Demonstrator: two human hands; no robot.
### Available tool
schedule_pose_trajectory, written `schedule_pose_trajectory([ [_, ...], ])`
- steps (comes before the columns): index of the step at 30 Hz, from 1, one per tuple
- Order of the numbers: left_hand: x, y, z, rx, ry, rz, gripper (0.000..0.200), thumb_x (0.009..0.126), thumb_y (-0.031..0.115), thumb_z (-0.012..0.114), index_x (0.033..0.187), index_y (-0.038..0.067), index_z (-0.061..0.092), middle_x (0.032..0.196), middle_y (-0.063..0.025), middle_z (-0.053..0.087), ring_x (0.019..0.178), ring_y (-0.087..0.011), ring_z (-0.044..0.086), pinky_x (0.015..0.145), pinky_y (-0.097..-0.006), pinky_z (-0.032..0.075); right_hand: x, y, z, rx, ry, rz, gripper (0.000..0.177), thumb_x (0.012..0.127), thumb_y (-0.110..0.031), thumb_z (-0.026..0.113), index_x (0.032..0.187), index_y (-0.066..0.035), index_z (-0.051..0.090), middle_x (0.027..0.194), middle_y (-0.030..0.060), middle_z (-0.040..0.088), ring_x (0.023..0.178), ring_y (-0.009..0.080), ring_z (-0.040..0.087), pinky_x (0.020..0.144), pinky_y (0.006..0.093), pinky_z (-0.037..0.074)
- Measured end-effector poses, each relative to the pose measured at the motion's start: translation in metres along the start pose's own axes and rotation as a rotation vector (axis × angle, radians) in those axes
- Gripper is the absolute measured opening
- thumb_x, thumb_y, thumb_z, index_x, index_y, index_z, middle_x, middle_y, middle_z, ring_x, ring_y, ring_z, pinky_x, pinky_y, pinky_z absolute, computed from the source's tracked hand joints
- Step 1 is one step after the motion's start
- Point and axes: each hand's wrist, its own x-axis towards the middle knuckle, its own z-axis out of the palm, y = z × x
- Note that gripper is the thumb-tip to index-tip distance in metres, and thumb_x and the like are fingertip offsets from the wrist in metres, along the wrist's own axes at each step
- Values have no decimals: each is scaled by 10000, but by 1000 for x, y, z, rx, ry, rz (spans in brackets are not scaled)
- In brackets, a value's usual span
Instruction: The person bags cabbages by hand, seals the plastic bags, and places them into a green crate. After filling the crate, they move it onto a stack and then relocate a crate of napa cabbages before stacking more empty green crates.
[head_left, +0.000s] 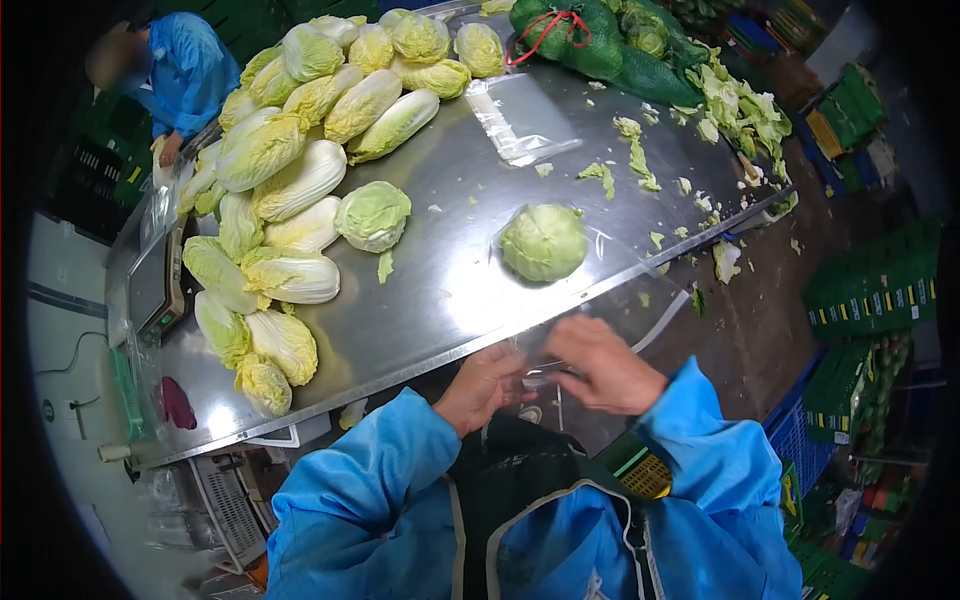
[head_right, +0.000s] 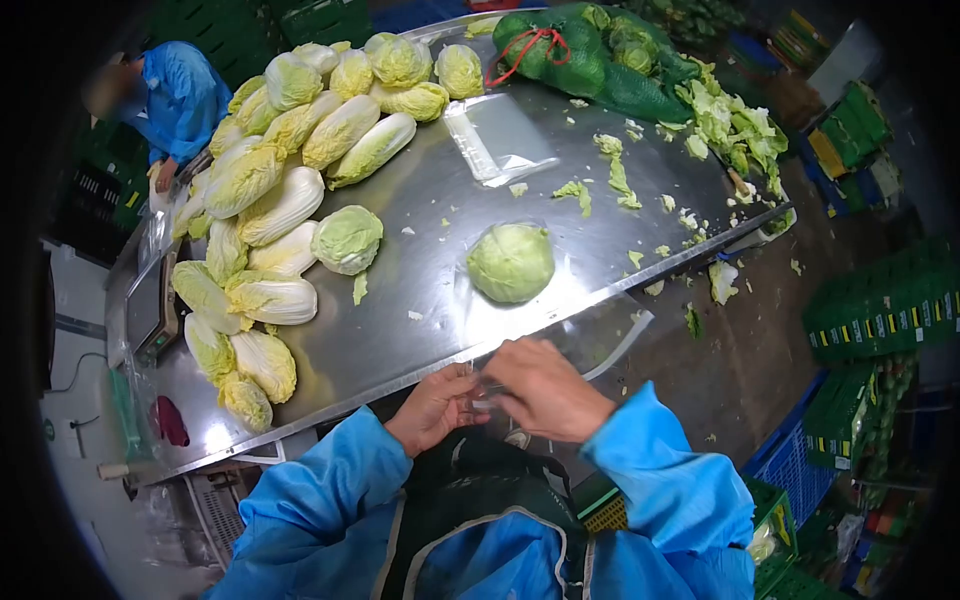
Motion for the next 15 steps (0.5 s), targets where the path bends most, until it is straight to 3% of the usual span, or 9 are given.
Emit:
schedule_pose_trajectory([
  [2, -2, 7, 3, 23, 26, -23, 172, 864, 178, 567, 979, 80, 485, 868, -71, 588, 805, -186, 616, 714, -336, 517, 12, 4, 13, -49, -226, -1, 233, 692, -60, 636, 902, -34, 537, 876, 124, 503, 867, 302, 482, 740, 393, 368],
  [5, -5, 12, 2, 21, 6, -33, 158, 868, 138, 544, 993, 69, 475, 879, -89, 589, 825, -200, 627, 717, -334, 524, 14, 5, 19, -99, -291, 38, 231, 705, -63, 636, 888, -55, 495, 861, 110, 464, 865, 304, 455, 733, 403, 347],
  [9, 8, 9, -4, 193, -9, 31, 127, 873, 122, 511, 962, 36, 482, 865, -96, 589, 831, -202, 628, 714, -314, 525, 16, 7, 28, -134, -281, 71, 182, 709, -64, 622, 840, -57, 496, 851, 109, 465, 864, 301, 452, 730, 399, 342],
  [15, 9, 10, 2, 282, 73, 113, 134, 837, 90, 525, 912, -21, 518, 846, -132, 604, 756, -224, 627, 697, -300, 501, -5, 17, 36, -71, -213, 70, 145, 722, -71, 605, 748, -40, 466, 717, 120, 442, 695, 322, 457, 630, 410, 358],
])
